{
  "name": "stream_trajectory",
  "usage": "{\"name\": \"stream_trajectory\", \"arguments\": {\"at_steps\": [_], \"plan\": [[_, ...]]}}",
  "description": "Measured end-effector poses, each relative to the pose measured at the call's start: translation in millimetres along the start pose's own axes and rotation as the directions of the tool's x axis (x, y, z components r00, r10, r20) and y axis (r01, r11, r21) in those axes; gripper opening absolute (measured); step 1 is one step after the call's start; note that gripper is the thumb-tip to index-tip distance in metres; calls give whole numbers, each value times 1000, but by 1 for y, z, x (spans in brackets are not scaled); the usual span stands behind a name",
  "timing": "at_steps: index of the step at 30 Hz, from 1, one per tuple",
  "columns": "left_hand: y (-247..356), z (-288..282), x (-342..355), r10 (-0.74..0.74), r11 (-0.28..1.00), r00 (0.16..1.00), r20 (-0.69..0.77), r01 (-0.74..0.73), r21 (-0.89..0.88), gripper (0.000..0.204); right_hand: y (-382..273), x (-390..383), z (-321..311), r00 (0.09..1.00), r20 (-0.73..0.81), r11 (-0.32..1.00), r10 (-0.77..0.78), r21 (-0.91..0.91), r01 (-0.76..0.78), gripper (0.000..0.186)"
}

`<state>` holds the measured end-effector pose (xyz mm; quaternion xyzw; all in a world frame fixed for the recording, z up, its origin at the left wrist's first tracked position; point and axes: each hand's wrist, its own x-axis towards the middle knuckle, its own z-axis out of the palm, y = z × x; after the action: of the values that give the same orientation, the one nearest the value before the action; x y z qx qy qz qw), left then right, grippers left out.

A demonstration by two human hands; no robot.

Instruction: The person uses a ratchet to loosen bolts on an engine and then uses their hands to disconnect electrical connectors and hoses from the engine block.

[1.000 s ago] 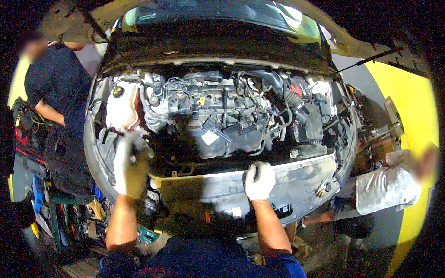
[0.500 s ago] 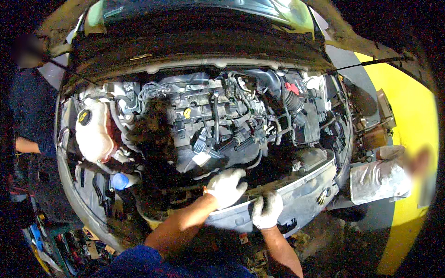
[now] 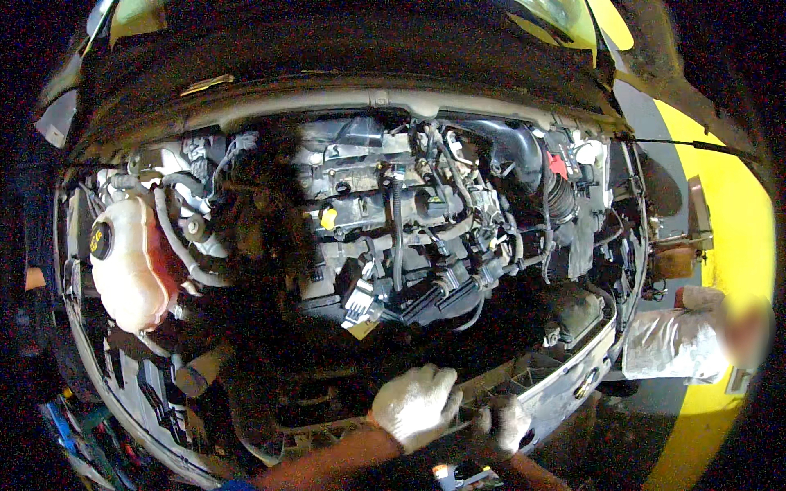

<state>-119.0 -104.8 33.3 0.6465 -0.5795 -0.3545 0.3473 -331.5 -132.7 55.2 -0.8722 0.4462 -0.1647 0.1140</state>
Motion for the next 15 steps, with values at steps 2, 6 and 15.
{"name": "stream_trajectory", "arguments": {"at_steps": [2, 6, 15], "plan": [[-1, -1, -1, -27, 997, 992, 127, 35, -64, 24, 14, 12, -1, 1000, -12, 997, -11, 77, 12, 16], [0, 5, -1, 12, 994, 946, 323, 24, -110, 35, 2, 116, 2, 968, 112, 958, -223, 207, 197, 19], [-3, 62, -27, -73, 997, 870, 487, 84, -1, 25, -45, 189, 87, 711, 373, 791, -596, 424, 441, 26]]}}
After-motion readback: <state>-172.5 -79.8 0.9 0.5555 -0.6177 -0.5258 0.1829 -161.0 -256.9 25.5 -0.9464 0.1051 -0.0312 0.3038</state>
